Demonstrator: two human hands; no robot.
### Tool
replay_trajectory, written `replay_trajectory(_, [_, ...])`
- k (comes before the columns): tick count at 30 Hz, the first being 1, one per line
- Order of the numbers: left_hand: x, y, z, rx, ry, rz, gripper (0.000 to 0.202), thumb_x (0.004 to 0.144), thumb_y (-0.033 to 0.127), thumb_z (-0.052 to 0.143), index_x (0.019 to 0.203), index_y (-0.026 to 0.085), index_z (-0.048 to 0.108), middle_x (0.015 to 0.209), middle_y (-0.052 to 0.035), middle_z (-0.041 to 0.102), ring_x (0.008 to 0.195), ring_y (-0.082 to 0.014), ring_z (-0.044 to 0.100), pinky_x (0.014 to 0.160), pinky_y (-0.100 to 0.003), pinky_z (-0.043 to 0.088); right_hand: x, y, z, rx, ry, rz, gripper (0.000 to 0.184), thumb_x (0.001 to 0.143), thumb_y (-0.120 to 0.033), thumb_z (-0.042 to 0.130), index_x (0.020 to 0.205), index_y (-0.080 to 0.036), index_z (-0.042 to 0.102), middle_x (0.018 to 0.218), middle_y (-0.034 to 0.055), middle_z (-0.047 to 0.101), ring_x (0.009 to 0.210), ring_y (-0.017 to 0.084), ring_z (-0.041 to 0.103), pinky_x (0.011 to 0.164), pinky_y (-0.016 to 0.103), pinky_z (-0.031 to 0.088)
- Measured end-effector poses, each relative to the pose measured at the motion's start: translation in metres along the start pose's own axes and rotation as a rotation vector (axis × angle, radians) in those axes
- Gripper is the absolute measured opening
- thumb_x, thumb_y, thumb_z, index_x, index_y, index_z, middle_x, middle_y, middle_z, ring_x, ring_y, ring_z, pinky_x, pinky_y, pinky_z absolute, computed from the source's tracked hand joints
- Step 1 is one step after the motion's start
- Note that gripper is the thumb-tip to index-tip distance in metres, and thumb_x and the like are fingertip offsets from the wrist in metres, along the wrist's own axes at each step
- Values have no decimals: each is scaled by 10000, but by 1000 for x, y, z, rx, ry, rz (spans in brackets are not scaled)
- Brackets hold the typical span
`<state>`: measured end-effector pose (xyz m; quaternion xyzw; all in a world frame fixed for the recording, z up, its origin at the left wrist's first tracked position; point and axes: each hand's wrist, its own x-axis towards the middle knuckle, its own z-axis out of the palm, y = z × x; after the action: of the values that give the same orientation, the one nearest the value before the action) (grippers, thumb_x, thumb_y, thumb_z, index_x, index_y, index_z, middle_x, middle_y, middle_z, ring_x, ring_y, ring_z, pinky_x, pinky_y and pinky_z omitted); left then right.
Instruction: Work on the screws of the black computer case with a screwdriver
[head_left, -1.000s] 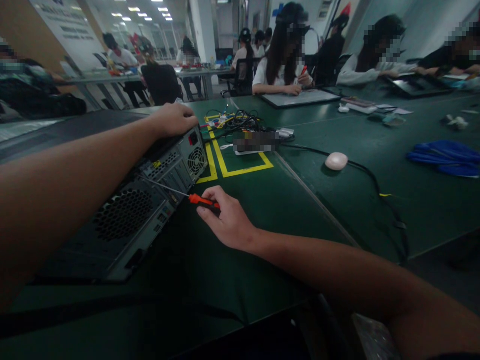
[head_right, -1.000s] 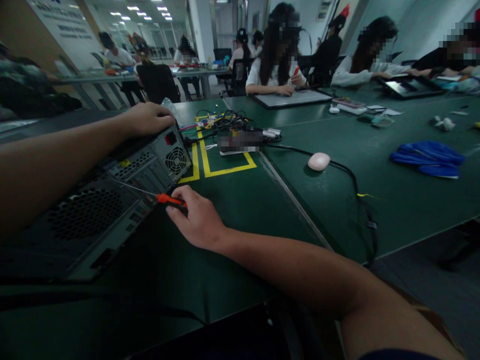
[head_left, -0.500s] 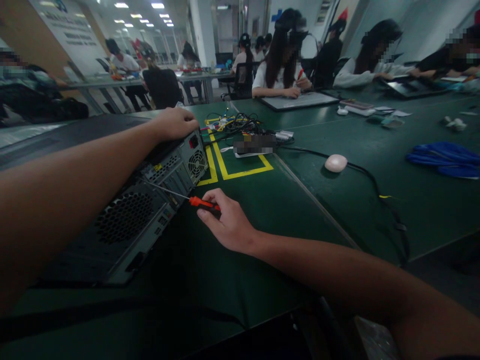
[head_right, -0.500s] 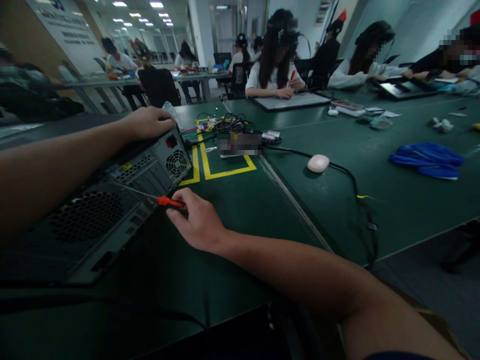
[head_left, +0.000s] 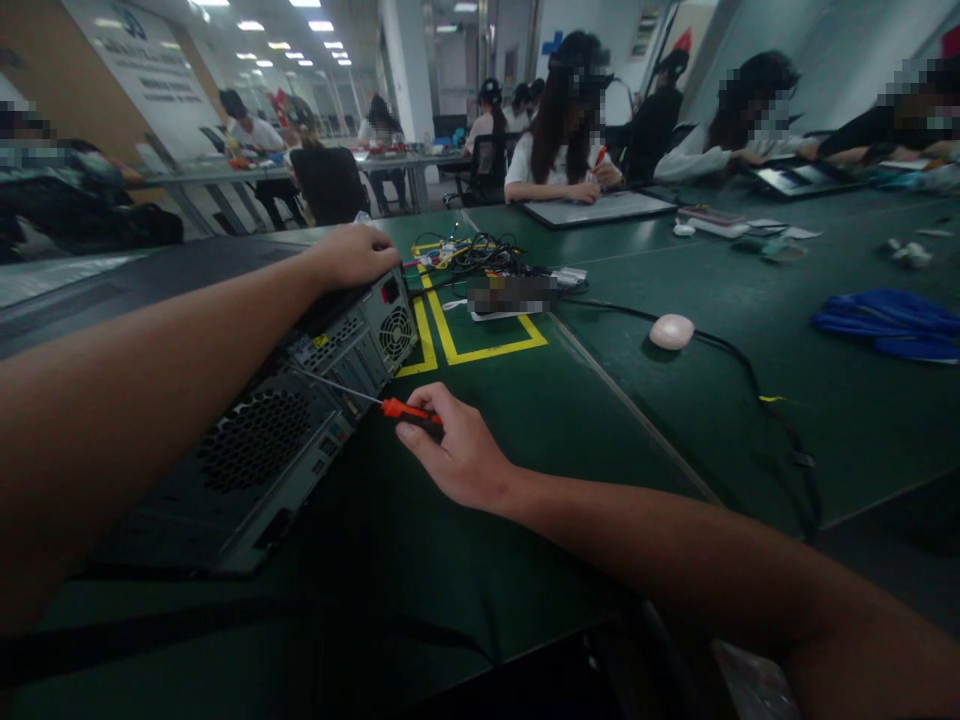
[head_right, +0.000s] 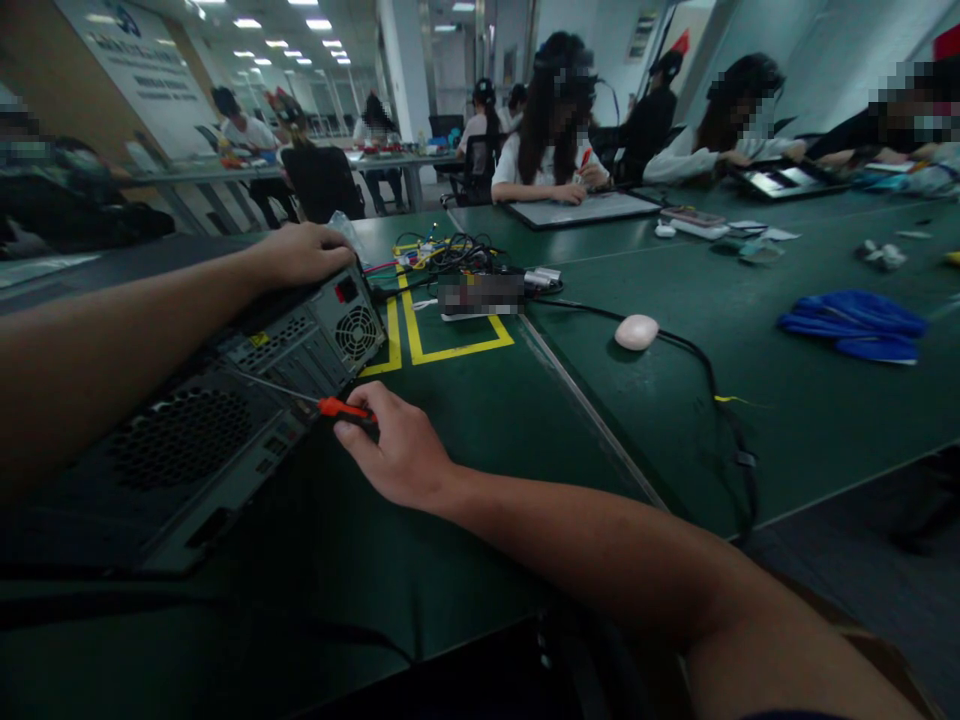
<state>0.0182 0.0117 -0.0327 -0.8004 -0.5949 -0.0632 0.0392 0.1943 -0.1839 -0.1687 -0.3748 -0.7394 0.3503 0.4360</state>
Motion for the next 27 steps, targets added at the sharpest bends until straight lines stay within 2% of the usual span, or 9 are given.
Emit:
replay_trajectory(12, [-3, 3, -3, -6, -14, -8, 570, 1017, 401, 403, 1347, 75, 734, 1374, -200, 709, 1309, -376, 634, 1126, -476, 464, 1, 2, 1, -14, 17, -46, 150, 1038, -342, 585, 1089, -208, 628, 995, 34, 671, 861, 187, 617, 784, 333, 474])
replay_trajectory(18, [0, 0, 0, -7, 0, 12, 580, 1013, 414, 405, 1343, 72, 737, 1352, -210, 719, 1272, -380, 648, 1108, -494, 474, 2, 7, 2, -24, -7, -81, 227, 1099, -364, 490, 1115, -199, 645, 971, 35, 676, 879, 190, 631, 807, 344, 475])
replay_trajectory(22, [1, -1, 0, 0, 6, 22, 576, 1014, 417, 398, 1336, 84, 740, 1352, -197, 723, 1252, -364, 656, 1099, -478, 480, 0, 4, 2, -4, 2, -31, 235, 1024, -378, 595, 1185, -207, 575, 953, 22, 662, 798, 188, 617, 755, 346, 474])
replay_trajectory(24, [0, -1, 0, -1, 1, 12, 572, 1014, 414, 399, 1337, 89, 741, 1356, -189, 721, 1251, -356, 657, 1099, -468, 481, 0, 3, 2, -5, -7, -1, 245, 972, -334, 647, 1164, -223, 544, 952, 14, 662, 799, 192, 625, 756, 348, 481])
replay_trajectory(27, [0, 0, 0, 3, -3, 6, 574, 1010, 410, 400, 1338, 84, 740, 1351, -190, 722, 1247, -352, 660, 1093, -462, 486, 1, 2, 1, 3, -20, 8, 167, 963, -267, 621, 1100, -237, 530, 948, 8, 663, 830, 191, 642, 784, 345, 492])
